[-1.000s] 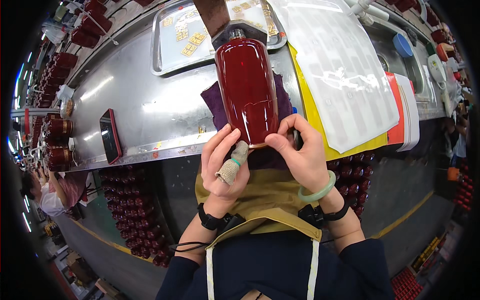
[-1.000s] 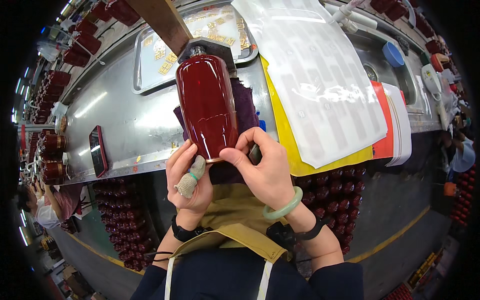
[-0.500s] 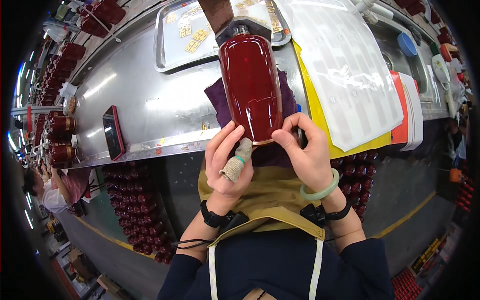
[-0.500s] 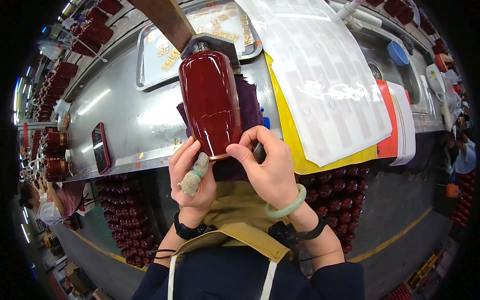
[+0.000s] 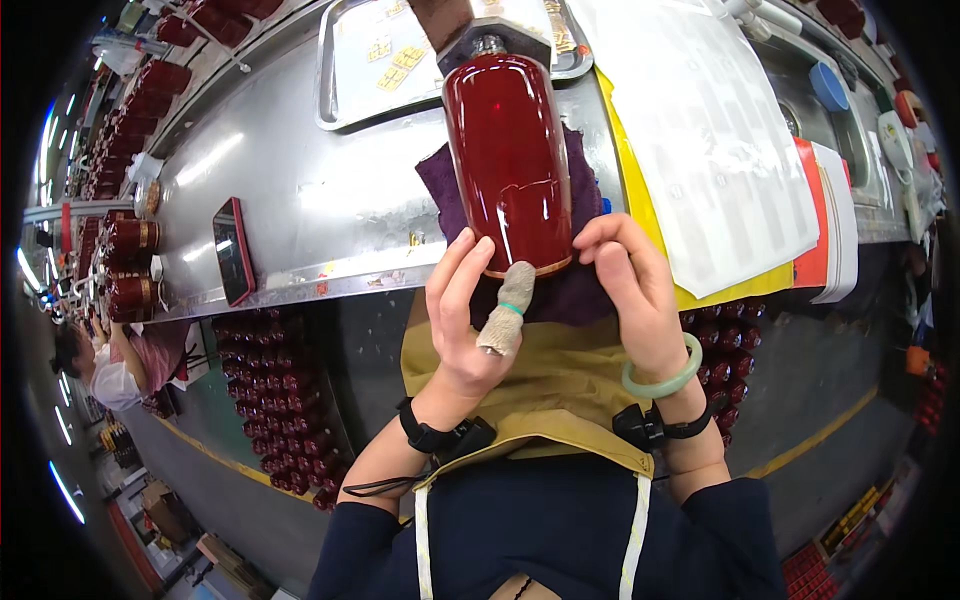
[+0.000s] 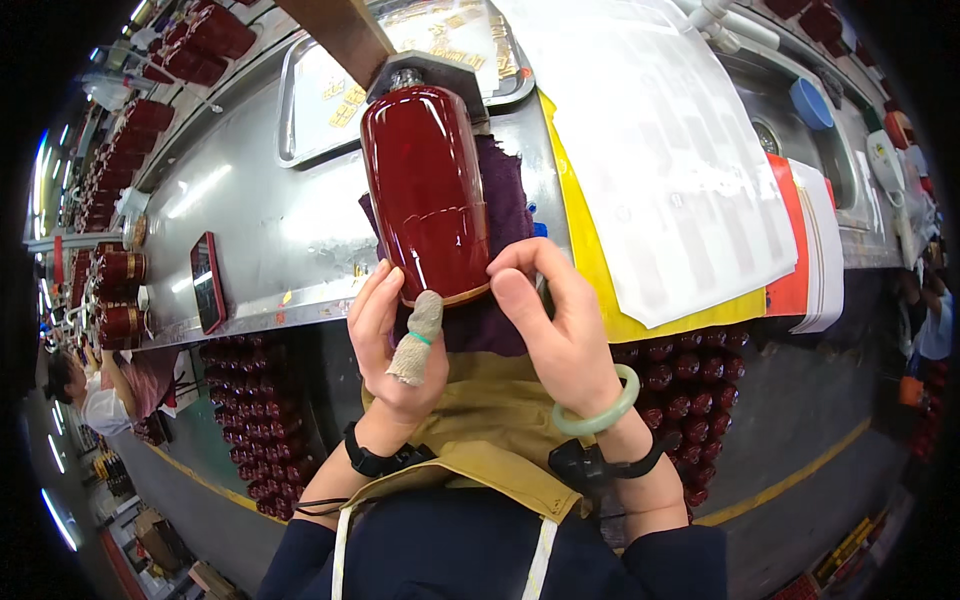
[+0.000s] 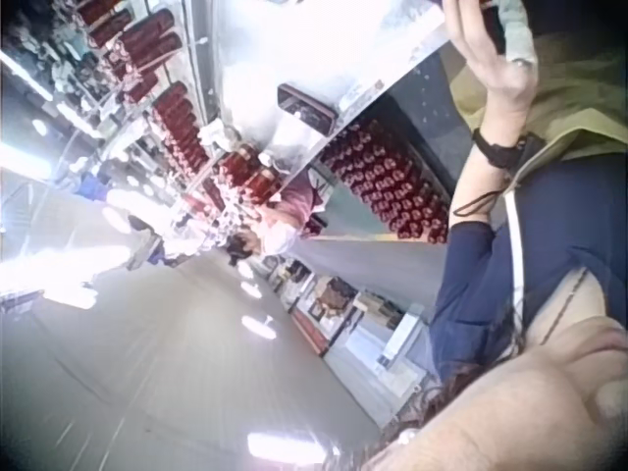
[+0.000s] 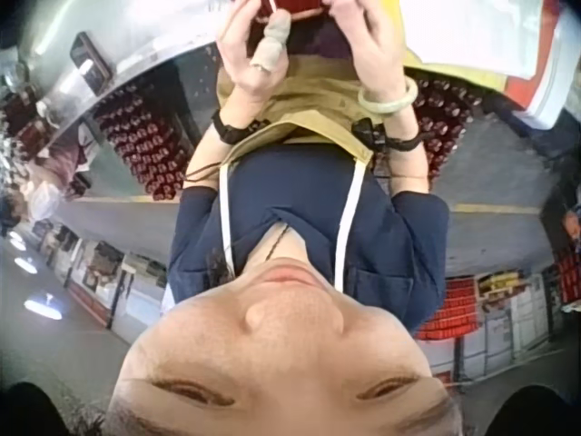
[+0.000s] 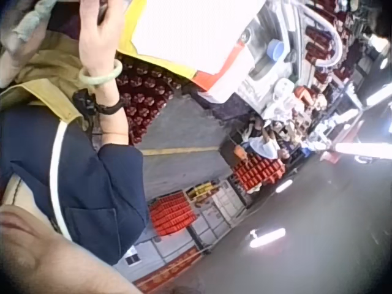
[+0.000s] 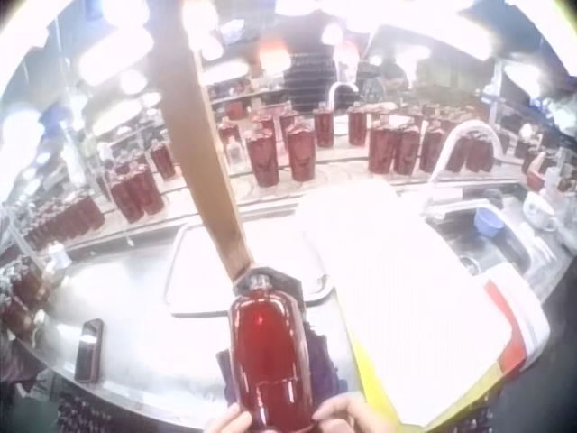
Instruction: Applying decorative foil and alignment labels to red liquor bottles on a production line.
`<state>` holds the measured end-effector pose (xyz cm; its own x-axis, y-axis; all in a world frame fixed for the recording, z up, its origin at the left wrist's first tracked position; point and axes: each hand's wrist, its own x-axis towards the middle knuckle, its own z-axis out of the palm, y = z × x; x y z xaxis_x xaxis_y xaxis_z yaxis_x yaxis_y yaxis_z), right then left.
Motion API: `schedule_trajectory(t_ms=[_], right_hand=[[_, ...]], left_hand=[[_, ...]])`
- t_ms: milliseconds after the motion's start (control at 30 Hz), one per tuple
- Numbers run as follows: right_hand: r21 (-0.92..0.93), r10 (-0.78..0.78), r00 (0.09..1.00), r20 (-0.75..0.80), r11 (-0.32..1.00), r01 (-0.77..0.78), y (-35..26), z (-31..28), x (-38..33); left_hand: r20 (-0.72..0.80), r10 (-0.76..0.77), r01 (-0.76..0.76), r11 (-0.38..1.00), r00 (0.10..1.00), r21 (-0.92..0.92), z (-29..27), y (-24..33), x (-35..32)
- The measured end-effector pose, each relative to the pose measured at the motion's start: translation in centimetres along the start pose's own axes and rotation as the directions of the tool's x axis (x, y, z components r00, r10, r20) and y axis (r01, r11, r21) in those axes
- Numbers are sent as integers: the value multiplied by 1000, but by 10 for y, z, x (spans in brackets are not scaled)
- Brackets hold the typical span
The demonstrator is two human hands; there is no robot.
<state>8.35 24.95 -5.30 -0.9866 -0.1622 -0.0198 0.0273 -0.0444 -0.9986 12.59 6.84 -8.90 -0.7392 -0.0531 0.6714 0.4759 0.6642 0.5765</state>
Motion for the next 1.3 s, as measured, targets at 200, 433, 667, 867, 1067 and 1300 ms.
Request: schedule_trajectory(t_ms=[200, 433, 667, 867, 1067, 1300], right_hand=[[102, 42, 999, 1, 994, -42, -7, -10, -8], [154, 27, 985, -169, 988, -1, -10, -13, -8], [52, -29, 976, -214, 998, 41, -17, -4, -5], [-216, -179, 965, -192, 967, 136, -19, 6, -7], [-324, -275, 957, -93, 917, 232, -15, 28, -7], [-318, -252, 955, -158, 928, 193, -10, 23, -10]], left_hand=[[31, 55, -60, 977, 998, 202, 5, 6, 1], [34, 80, -86, 955, 996, 283, 4, 22, 17], [55, 95, -109, 889, 994, 444, 15, 31, 13], [126, 29, -45, 991, 992, 124, -18, 3, 19], [152, 182, -207, 963, 971, 171, -4, 0, 50], [81, 28, -23, 997, 996, -70, -10, -22, 34]])
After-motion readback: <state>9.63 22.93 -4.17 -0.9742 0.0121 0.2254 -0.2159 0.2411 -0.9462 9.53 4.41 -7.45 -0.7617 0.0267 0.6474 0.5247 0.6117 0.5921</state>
